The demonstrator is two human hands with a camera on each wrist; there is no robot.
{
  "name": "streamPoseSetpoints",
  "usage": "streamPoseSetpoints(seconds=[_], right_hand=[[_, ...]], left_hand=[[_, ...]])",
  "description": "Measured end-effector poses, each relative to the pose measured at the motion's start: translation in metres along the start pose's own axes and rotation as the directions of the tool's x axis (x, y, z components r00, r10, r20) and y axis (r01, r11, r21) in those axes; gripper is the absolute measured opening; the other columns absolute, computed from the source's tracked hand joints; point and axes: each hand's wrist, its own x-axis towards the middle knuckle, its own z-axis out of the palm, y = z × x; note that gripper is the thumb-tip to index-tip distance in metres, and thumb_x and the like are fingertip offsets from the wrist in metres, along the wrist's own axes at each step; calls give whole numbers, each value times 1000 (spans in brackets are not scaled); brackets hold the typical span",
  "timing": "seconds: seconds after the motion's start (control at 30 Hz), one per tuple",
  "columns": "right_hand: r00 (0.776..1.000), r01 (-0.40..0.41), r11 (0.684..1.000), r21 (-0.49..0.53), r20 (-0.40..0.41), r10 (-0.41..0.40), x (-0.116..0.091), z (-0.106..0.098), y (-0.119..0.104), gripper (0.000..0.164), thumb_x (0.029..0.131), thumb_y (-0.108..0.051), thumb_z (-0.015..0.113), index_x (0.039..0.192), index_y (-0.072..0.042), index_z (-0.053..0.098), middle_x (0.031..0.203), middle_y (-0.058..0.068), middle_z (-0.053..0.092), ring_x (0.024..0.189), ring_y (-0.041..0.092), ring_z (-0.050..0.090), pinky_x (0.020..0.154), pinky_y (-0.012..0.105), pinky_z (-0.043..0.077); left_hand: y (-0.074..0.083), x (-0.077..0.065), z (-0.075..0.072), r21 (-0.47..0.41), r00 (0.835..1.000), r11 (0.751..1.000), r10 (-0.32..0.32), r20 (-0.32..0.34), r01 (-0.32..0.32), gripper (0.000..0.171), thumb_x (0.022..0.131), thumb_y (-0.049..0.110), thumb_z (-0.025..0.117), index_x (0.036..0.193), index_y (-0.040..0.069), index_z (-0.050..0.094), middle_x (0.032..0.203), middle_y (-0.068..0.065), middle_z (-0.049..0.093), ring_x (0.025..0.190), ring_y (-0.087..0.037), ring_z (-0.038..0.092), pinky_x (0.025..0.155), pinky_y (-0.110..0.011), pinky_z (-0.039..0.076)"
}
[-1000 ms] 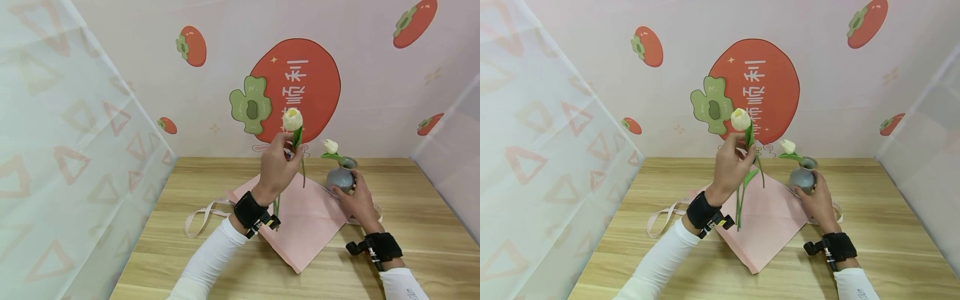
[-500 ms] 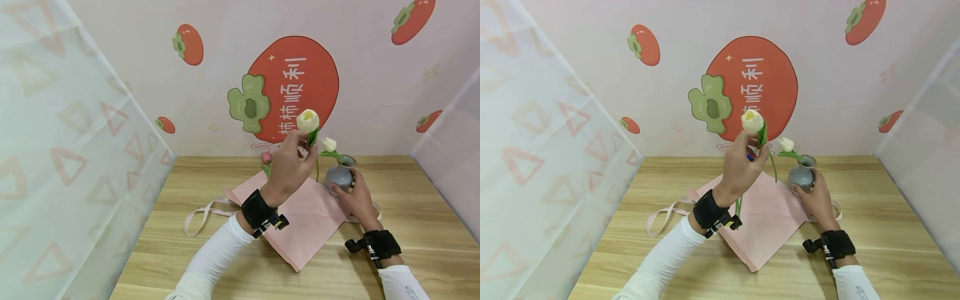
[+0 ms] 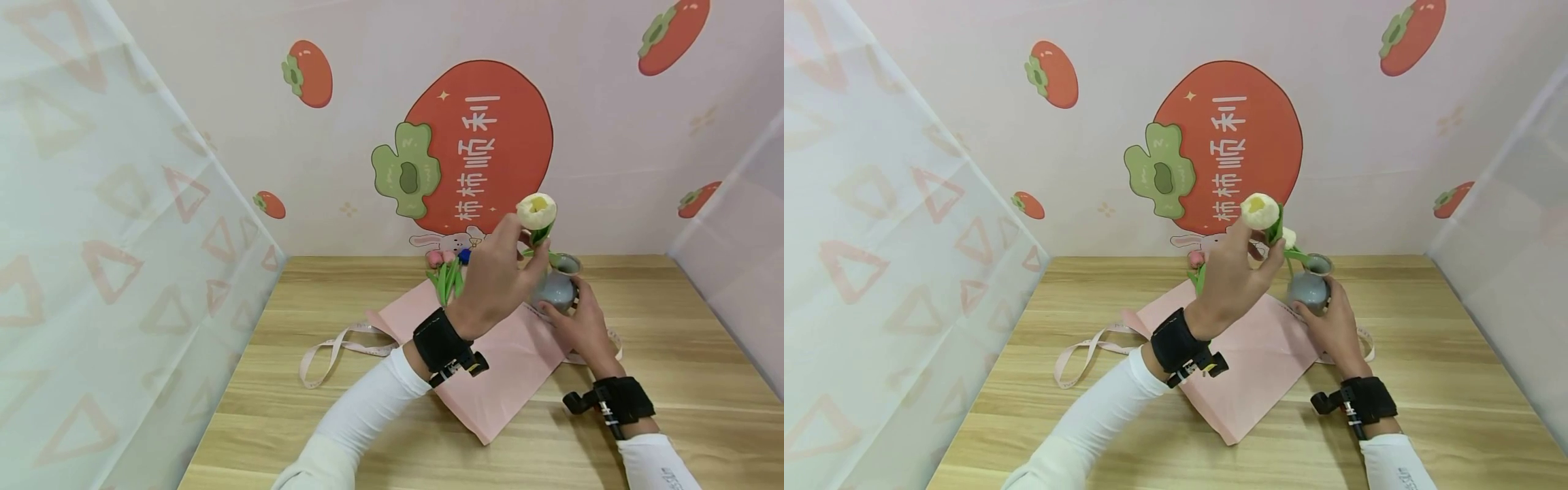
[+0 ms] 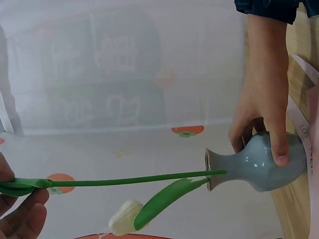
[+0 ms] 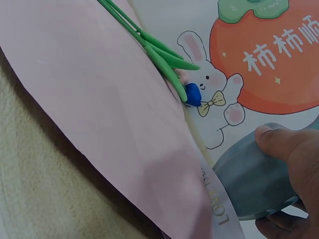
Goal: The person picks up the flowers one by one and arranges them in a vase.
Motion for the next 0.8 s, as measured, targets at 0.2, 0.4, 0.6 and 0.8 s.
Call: streamPoseSetpoints(seconds=[0.2, 0.4, 0.6, 0.8], right_hand=[[1000, -5, 1000, 4, 14, 5, 0, -1, -1, 97, 103, -41, 70, 167, 3, 12, 161, 40, 32, 144, 59, 42, 106, 73, 44], [999, -25, 1000, 11, 31, 25, 0, -2, -3, 99, 103, -45, 69, 168, 1, 11, 165, 38, 28, 146, 59, 39, 108, 74, 41], [999, -20, 1000, 1, 25, 20, 0, -2, -3, 99, 103, -44, 70, 167, 2, 11, 163, 39, 30, 144, 58, 41, 108, 73, 43], [1000, -13, 1000, 20, 25, 12, -1, -1, 0, 98, 103, -43, 70, 168, 1, 11, 160, 38, 33, 142, 57, 43, 106, 71, 44]], left_hand=[[2, 5, 8, 16, 999, 999, 36, -8, -36, 29, 101, 15, 70, 121, 0, 54, 103, -9, 70, 91, -14, 76, 75, -4, 46], [4, 9, 11, -6, 999, 999, 48, 8, -48, 30, 102, 15, 69, 122, -1, 54, 104, -10, 71, 91, -14, 75, 79, -5, 47], [6, 13, 14, 3, 998, 998, 61, 26, -61, 29, 102, 15, 70, 120, -2, 54, 102, -9, 70, 93, -15, 74, 79, -4, 46], [7, 16, 22, 46, 996, 995, 88, 26, -89, 27, 101, 15, 70, 117, -1, 54, 99, -8, 69, 91, -13, 74, 74, -4, 44]])
